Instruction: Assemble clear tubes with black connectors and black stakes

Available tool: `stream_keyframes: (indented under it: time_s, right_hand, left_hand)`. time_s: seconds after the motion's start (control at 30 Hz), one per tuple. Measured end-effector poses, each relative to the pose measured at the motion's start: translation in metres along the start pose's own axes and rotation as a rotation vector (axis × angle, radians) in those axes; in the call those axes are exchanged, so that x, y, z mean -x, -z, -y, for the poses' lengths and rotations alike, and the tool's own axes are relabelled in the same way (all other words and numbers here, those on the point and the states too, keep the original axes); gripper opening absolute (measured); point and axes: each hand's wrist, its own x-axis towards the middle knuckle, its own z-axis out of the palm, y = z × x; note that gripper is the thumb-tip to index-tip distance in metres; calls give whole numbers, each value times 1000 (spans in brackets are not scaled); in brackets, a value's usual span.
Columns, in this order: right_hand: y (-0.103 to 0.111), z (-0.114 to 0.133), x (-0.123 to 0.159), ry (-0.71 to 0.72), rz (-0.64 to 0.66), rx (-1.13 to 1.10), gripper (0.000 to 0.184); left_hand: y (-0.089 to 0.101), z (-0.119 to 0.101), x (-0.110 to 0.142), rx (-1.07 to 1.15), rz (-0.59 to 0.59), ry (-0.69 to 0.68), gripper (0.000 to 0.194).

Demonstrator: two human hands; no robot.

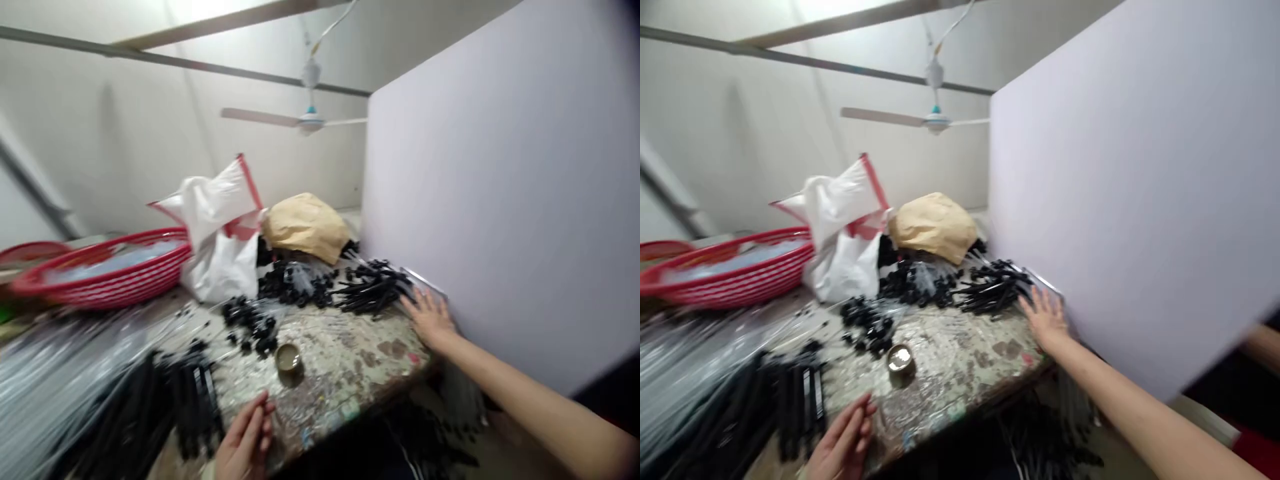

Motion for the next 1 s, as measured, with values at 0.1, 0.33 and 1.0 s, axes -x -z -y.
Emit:
stream_keyframes:
  time_s: [0.1,0.33,1.0]
  right_hand:
    - [-2,37,2,105,-218,-64,52]
    - [45,183,11,648,-152,-464,44]
    - [55,379,31,820,428,-564,24]
  left_hand:
    - [-8,0,5,51,25,-33,38]
    - [-4,6,8,53,58,-81,28]
    - [5,19,4,65,111,-65,30]
